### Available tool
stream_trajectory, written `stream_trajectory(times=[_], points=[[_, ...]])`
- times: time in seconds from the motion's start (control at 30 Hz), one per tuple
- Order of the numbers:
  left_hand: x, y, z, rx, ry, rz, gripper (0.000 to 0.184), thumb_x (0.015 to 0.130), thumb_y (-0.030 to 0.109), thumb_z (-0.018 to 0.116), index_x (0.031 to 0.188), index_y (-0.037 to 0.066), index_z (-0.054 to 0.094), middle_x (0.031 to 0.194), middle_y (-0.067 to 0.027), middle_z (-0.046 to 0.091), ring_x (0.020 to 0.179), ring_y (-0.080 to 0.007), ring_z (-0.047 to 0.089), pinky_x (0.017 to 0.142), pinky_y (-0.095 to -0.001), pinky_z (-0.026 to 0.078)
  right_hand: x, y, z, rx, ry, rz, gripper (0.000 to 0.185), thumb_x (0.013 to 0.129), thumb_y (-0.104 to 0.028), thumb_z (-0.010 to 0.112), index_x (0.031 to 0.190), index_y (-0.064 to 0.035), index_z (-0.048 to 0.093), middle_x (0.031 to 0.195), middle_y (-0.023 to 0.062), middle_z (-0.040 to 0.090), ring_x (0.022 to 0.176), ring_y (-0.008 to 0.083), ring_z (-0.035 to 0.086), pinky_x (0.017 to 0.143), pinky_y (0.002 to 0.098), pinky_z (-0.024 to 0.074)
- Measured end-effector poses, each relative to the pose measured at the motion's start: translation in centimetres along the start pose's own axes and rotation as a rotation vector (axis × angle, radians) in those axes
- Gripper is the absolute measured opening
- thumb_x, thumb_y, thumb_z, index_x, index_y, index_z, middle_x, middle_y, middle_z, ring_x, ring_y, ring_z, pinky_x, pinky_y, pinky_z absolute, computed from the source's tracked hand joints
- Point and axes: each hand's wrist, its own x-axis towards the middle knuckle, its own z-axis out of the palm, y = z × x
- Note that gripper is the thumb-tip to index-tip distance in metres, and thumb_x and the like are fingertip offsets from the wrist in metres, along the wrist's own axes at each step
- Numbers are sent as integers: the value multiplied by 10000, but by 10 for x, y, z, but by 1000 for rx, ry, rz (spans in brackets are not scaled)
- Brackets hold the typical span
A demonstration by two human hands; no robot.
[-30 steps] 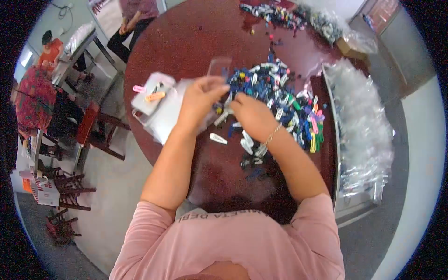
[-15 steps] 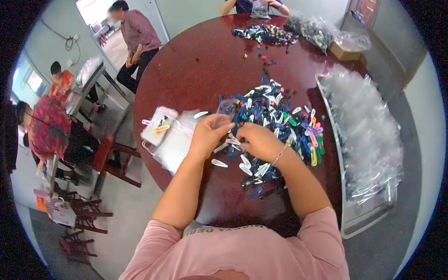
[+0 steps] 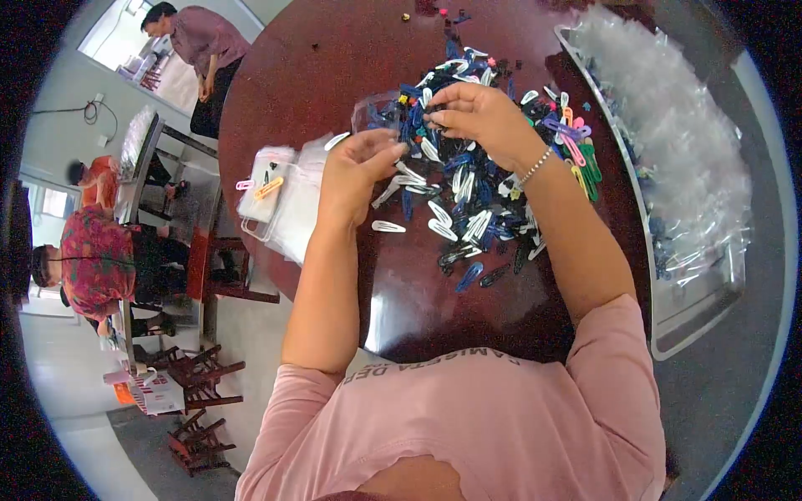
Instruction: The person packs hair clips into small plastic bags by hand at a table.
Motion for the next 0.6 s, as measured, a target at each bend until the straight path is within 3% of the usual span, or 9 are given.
stream_trajectory(times=[0.13, 0.2, 0.23, 0.37, 0.47, 0.6], points=[[-3, 6, -1, -48, -55, -106, 338, 787, 100, 743, 1087, -3, 625, 933, -67, 686, 807, -120, 635, 701, -227, 479, -5, -10, 12, -31, 49, -100, 193, 874, -62, 639, 1063, -36, 609, 981, 33, 662, 901, 85, 616, 771, 223, 497], [-5, 6, 0, -101, -91, -126, 364, 781, 67, 737, 1108, -28, 609, 944, -85, 685, 801, -125, 634, 696, -232, 481, -7, -14, 21, -101, 22, -416, 207, 863, 8, 629, 1067, -17, 602, 1004, 53, 646, 890, 86, 609, 796, 236, 499], [-4, 6, 1, -151, -133, -141, 390, 775, 34, 731, 1130, -53, 593, 954, -103, 685, 794, -129, 632, 690, -237, 482, -9, -18, 25, -222, 50, -460, 222, 847, 45, 629, 1063, 0, 609, 1025, 54, 631, 913, 95, 605, 794, 243, 511], [-7, 3, 4, -109, -254, -148, 432, 769, 35, 731, 1164, -55, 581, 960, -123, 688, 877, -157, 659, 698, -252, 493, -19, -32, 41, -519, 62, -527, 289, 816, 23, 659, 1103, -4, 632, 1081, 49, 637, 972, 119, 609, 770, 233, 533], [-11, 7, 6, -109, -255, -151, 408, 773, 42, 730, 1147, -50, 595, 953, -112, 689, 852, -150, 658, 698, -246, 491, -14, -24, 45, -527, 91, -582, 283, 813, 20, 657, 1094, -6, 643, 1112, 65, 635, 961, 118, 612, 787, 243, 532], [-9, 5, 8, -92, -189, -144, 365, 780, 100, 742, 1103, -21, 626, 977, -83, 690, 867, -140, 648, 690, -243, 492, -14, -22, 38, -499, 201, -548, 167, 827, -4, 655, 992, -12, 682, 1004, 44, 670, 878, 106, 620, 751, 220, 506]])
